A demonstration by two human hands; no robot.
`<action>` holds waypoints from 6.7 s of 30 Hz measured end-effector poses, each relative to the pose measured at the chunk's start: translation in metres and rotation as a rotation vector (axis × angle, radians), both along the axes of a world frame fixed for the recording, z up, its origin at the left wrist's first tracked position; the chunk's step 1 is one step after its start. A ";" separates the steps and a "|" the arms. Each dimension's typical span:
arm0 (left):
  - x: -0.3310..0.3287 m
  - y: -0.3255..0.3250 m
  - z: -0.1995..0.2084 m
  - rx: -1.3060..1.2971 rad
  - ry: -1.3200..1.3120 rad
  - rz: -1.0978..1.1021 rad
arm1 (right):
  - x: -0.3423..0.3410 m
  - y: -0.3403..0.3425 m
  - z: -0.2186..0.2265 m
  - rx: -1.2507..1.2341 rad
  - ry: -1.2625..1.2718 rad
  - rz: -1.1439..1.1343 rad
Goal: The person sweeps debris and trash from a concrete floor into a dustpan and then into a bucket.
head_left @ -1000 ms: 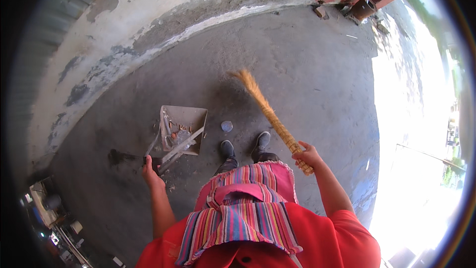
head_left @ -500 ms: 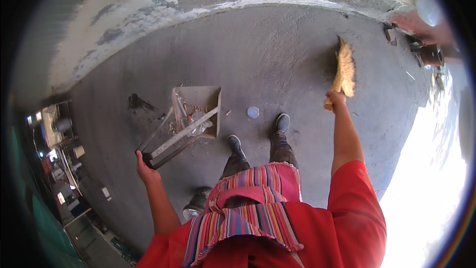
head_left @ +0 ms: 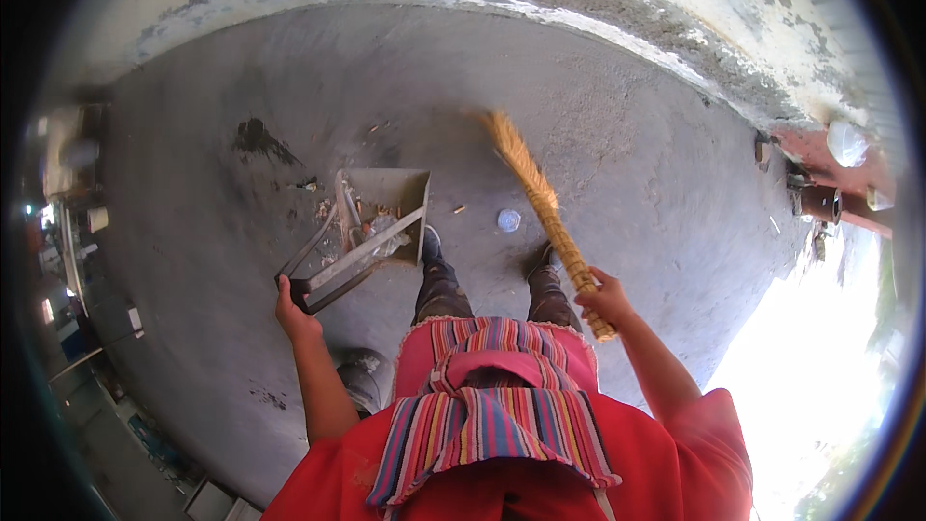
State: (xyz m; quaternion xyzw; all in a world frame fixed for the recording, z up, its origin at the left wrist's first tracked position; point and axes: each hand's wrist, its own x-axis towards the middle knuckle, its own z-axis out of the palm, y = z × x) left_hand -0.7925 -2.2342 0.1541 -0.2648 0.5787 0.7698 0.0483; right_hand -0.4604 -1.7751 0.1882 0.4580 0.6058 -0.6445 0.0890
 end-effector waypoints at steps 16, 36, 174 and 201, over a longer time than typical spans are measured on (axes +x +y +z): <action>-0.066 -0.065 -0.045 -0.166 -0.054 -0.030 | -0.257 -0.054 -0.158 0.533 -0.361 0.367; -0.141 -0.089 -0.073 -0.047 -0.106 -0.310 | -0.043 -0.106 -0.113 -0.108 -0.120 -0.513; -0.237 -0.112 -0.262 -0.318 -0.028 -0.119 | -0.237 -0.093 -0.413 -0.078 -0.122 0.050; -0.191 -0.063 -0.038 -0.376 0.113 -0.627 | -0.073 -0.279 -0.132 -0.253 -0.497 -0.192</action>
